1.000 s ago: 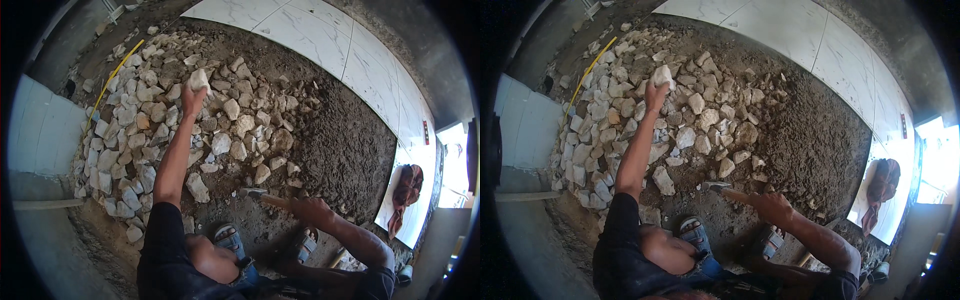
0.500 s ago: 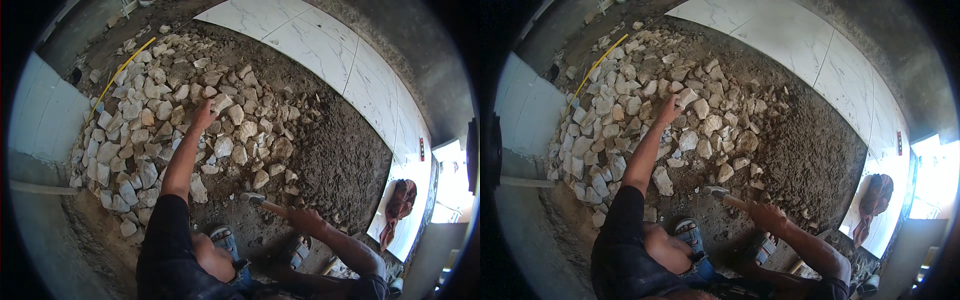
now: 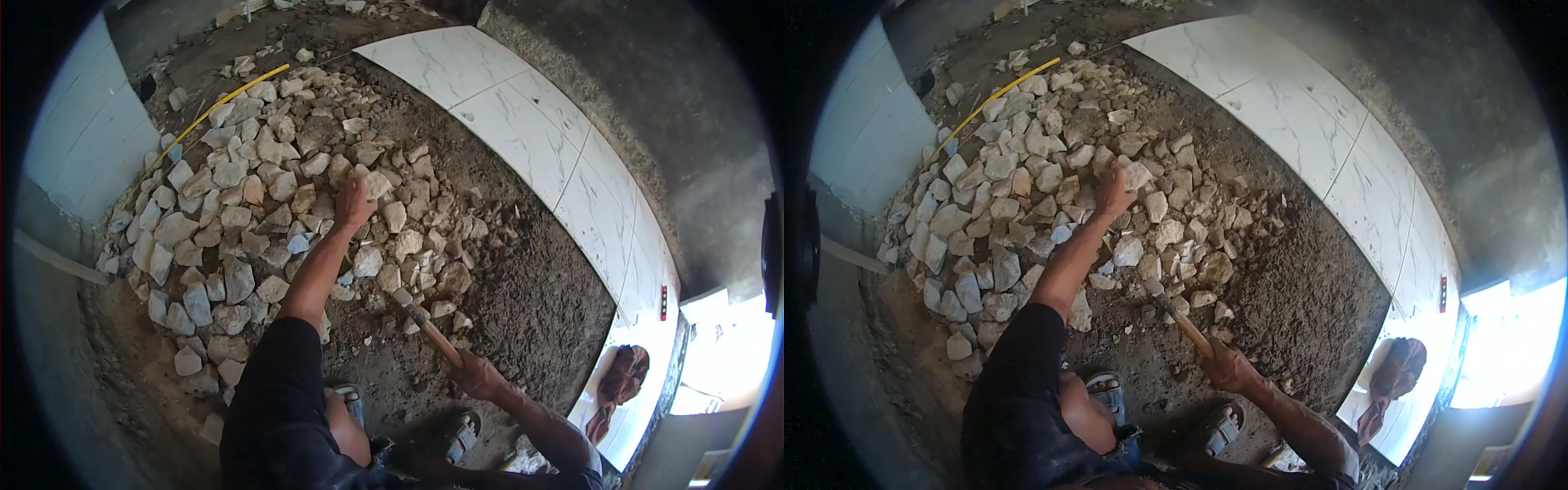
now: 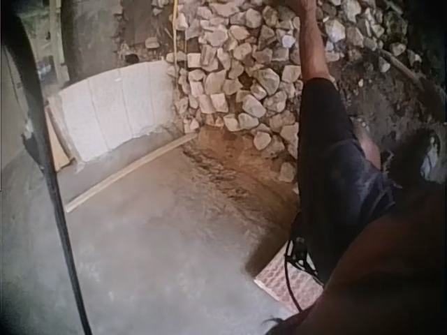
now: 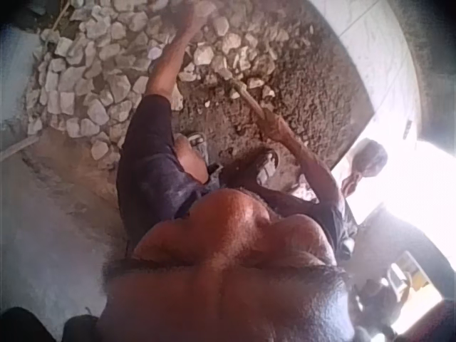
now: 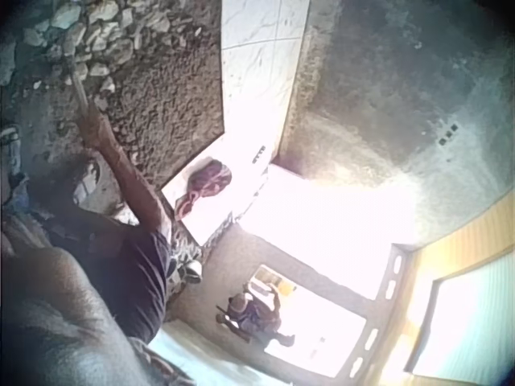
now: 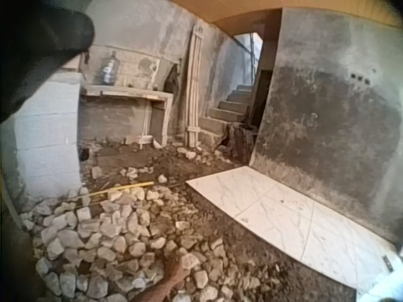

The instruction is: The person uses the back of a hatchet to tap down large stones into a mortar bed and arranges them by hand to fit the stones together.

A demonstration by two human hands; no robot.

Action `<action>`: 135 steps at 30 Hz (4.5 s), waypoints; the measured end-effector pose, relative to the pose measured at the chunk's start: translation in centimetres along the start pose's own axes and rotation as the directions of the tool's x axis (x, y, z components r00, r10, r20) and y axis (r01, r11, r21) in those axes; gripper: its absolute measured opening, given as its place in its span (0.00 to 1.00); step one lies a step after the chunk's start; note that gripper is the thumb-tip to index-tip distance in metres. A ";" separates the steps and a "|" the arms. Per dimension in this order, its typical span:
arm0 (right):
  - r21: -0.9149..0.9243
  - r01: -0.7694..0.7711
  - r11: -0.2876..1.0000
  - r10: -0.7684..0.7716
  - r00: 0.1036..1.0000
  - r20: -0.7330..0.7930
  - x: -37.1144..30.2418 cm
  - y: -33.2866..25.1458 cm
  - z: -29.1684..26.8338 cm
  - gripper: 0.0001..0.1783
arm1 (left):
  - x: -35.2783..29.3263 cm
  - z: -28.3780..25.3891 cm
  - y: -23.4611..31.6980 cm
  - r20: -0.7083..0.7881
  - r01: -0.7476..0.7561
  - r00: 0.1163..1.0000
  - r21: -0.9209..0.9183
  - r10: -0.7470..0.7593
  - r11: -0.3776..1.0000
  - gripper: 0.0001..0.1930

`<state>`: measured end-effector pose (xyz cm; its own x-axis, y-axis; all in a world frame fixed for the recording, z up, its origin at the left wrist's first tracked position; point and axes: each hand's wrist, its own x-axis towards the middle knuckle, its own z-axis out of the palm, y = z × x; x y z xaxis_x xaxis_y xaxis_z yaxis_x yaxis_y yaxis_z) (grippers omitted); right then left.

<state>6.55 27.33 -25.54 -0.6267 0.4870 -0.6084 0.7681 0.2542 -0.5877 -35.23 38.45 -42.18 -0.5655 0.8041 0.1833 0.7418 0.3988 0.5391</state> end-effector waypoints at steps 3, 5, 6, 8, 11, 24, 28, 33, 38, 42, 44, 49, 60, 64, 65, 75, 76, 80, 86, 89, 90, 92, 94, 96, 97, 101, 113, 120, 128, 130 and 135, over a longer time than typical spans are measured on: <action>-0.015 -0.026 1.000 0.027 1.000 0.011 -0.2 0.4 0.9 0.19 | 0.6 -1.0 -3.8 -0.064 -0.154 0.985 0.121 0.163 0.981 0.40; -0.016 -0.055 0.998 0.055 0.998 -0.014 -0.5 1.5 0.9 0.22 | 1.1 -0.9 -2.9 -0.013 -0.181 0.983 0.152 0.185 0.972 0.39; -0.019 -0.033 0.999 0.033 0.999 0.027 -0.5 2.6 1.1 0.22 | 1.3 -0.8 -2.4 0.030 -0.202 0.979 0.168 0.199 0.965 0.39; -0.017 -0.005 1.000 0.006 0.997 0.079 -0.5 2.9 1.3 0.21 | 1.2 -0.9 -2.7 0.077 -0.215 0.976 0.193 0.204 0.957 0.38; -0.124 -0.064 0.990 0.075 0.993 0.087 -0.8 2.1 1.4 0.21 | 1.4 -1.8 -2.8 0.079 -0.144 0.988 0.100 0.136 0.985 0.37; 0.076 -0.048 0.996 0.050 0.998 -0.027 0.1 -0.1 -0.3 0.21 | 0.0 -0.2 -2.7 -0.064 0.004 0.998 -0.092 -0.009 0.996 0.48; 0.114 -0.091 0.989 0.091 0.996 0.004 0.2 0.3 -0.3 0.22 | -0.3 0.9 -2.1 -0.043 0.009 0.999 -0.127 -0.014 0.992 0.43; 0.033 -0.113 0.993 0.113 0.994 -0.004 -0.1 1.6 0.1 0.22 | 0.4 0.9 -1.2 -0.227 0.104 0.953 -0.379 -0.201 0.919 0.35; 0.046 -0.140 0.989 0.139 0.990 0.034 -0.1 0.8 0.0 0.22 | -1.5 2.5 -1.6 -0.150 0.061 0.987 -0.002 -0.060 0.998 0.32; 0.057 -0.124 0.991 0.124 0.992 -0.003 -0.6 1.7 -0.6 0.21 | -1.5 1.6 -0.2 -0.041 0.015 0.999 -0.117 -0.020 0.993 0.25; 0.052 -0.118 0.992 0.119 0.993 -0.014 -0.7 1.5 -0.7 0.21 | -1.5 1.5 0.0 -0.020 -0.010 1.000 -0.063 0.009 0.998 0.24; 0.177 0.029 0.984 -0.014 0.996 -0.085 -0.4 -1.4 -2.1 0.20 | -1.3 1.6 -1.0 -0.027 -0.114 0.992 0.139 0.119 0.984 0.25; -0.178 0.759 0.627 -0.512 0.228 -0.828 0.1 -20.6 -18.1 0.20 | -5.0 -5.1 -11.1 -0.269 -0.079 0.962 -0.103 0.049 0.991 0.28; -0.149 0.910 0.388 -0.490 0.067 -0.869 8.8 -23.4 -17.5 0.15 | -6.1 -9.0 -13.7 -0.194 0.068 0.977 -0.091 -0.085 0.994 0.28; -0.118 0.725 0.678 -0.361 0.189 -0.913 12.6 -21.2 -15.8 0.11 | -7.1 -9.3 -13.2 -0.195 0.069 0.977 -0.096 -0.087 0.993 0.28; -0.232 0.412 0.881 -0.460 0.861 -0.217 23.4 -13.9 -6.8 0.16 | -14.4 -14.1 -15.8 0.531 0.023 0.832 0.256 -0.160 0.966 0.44; -0.161 0.476 0.865 -0.502 0.817 -0.283 21.3 -16.8 -8.5 0.14 | -15.9 -15.0 -16.7 0.504 0.023 0.854 0.215 -0.131 0.976 0.46; -0.031 0.556 0.831 -0.432 0.608 -0.666 16.5 -26.0 -13.3 0.12 | -18.5 -15.4 -16.2 0.431 -0.041 0.898 0.273 -0.084 0.961 0.55; -0.187 -0.042 0.981 -0.046 0.895 -0.443 30.0 1.9 -8.0 0.13 | -13.5 -10.1 -10.8 0.248 -0.097 0.969 0.293 0.022 0.951 0.64; 0.093 -0.033 0.995 0.051 0.980 -0.191 30.7 -7.9 -5.2 0.12 | -17.7 -13.4 -15.5 0.413 -0.036 0.898 0.416 -0.154 0.908 0.65; -0.510 0.245 0.824 -0.458 0.818 -0.348 28.7 -8.9 -4.8 0.14 | -18.9 -14.1 -16.1 0.434 -0.031 0.885 0.414 -0.168 0.910 0.65; -0.501 0.279 0.820 -0.490 0.793 -0.361 25.6 -14.9 -5.7 0.15 | -19.2 -15.9 -17.9 0.409 0.040 0.890 0.372 -0.203 0.927 0.65; -0.267 0.294 0.918 -0.391 0.780 -0.489 21.0 -21.5 -8.3 0.14 | -19.2 -16.5 -17.8 0.395 0.038 0.896 0.384 -0.201 0.923 0.65; -0.017 0.295 0.955 -0.247 0.768 -0.590 20.2 -22.4 -7.8 0.14 | -18.1 -16.9 -16.6 0.395 0.041 0.893 0.404 -0.214 0.914 0.64; 0.015 0.361 0.932 -0.264 0.708 -0.655 21.3 -20.4 -5.5 0.15 | -17.9 -17.2 -16.4 0.400 0.038 0.891 0.402 -0.213 0.915 0.64; -0.983 0.016 0.182 -0.717 0.687 -0.121 25.3 -4.4 -2.7 0.15 | -15.1 -11.1 -13.8 0.295 -0.051 0.953 0.360 -0.062 0.932 0.63; 0.089 0.256 0.963 -0.134 0.737 -0.663 20.3 -16.1 2.0 0.21 | -17.9 -15.1 -17.8 0.391 0.055 0.891 0.413 -0.232 0.909 0.58; -0.112 0.071 0.991 -0.101 0.950 -0.297 20.2 -14.0 -2.1 0.19 | -17.8 -13.6 -17.0 0.482 0.036 0.823 0.484 -0.301 0.875 0.46; -0.033 -0.028 0.999 0.020 0.974 -0.225 17.6 -10.1 3.8 0.22 | -20.2 -12.9 -19.8 0.208 -0.126 0.978 0.643 -0.014 0.756 0.42; -0.202 -0.087 0.976 0.043 0.976 -0.213 20.1 -0.4 0.4 0.22 | -15.9 -9.3 -11.9 0.197 0.069 0.968 0.396 -0.158 0.916 0.39; -0.282 0.253 0.925 -0.279 0.959 -0.054 19.9 -10.0 0.6 0.26 | -23.1 -13.2 -19.6 0.234 0.251 0.881 0.508 -0.412 0.824 0.38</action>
<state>-13.73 33.98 -32.10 -0.8081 0.4408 -0.3908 0.5890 0.5945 -0.5474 -41.48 6.18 -46.13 -0.7196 0.6466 -0.2531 0.6524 0.7544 0.0722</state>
